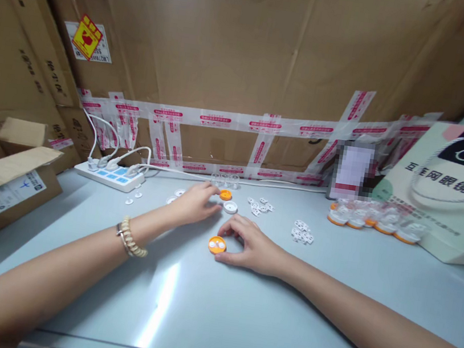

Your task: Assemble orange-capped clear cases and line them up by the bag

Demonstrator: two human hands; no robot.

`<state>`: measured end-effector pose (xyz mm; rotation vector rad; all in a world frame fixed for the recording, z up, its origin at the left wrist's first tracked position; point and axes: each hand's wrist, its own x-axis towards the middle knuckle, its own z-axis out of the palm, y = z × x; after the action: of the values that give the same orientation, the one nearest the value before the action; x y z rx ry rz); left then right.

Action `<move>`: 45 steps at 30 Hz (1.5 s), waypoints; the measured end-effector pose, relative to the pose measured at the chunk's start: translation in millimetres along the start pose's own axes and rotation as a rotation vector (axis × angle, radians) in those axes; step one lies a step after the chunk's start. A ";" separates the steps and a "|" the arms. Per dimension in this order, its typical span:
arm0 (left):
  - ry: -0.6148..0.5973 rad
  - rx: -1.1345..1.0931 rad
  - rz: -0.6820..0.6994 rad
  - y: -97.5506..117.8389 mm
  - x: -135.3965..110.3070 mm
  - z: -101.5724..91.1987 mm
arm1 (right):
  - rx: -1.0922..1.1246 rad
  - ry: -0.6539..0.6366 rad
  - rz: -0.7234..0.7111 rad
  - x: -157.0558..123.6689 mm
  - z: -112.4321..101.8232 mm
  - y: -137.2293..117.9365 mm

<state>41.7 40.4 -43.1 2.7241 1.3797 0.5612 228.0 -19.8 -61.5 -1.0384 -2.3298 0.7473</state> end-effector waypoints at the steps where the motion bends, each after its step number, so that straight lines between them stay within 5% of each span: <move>1: -0.004 -0.009 0.021 5.8 4.9 2.0 | 0.000 0.003 -0.003 0.2 0.1 0.2; 8: -0.120 -0.053 0.117 22.5 31.4 8.0 | 0.008 0.009 -0.008 0.9 -2.1 -1.0; 14: -0.173 -0.142 0.050 27.1 32.1 9.2 | 0.013 0.010 -0.010 -0.9 -1.8 -0.9; 18: -0.232 -0.313 -0.004 19.2 15.4 -9.5 | 0.013 0.004 -0.026 -1.9 -2.1 0.5; 24: -0.528 -0.944 -0.106 1.3 -33.2 -40.2 | 0.007 0.023 -0.053 -1.9 -0.9 2.1; 39: -0.472 -1.041 -0.031 6.0 -47.3 -26.7 | 0.035 0.056 -0.054 -2.1 1.5 5.5; 45: -0.418 -0.993 0.097 9.5 -49.3 -23.4 | 0.051 0.064 -0.072 -2.0 1.7 6.9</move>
<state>14.6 -7.1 -34.2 1.9251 0.6051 0.4610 231.7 -18.0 -67.6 -0.9380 -2.2690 0.7310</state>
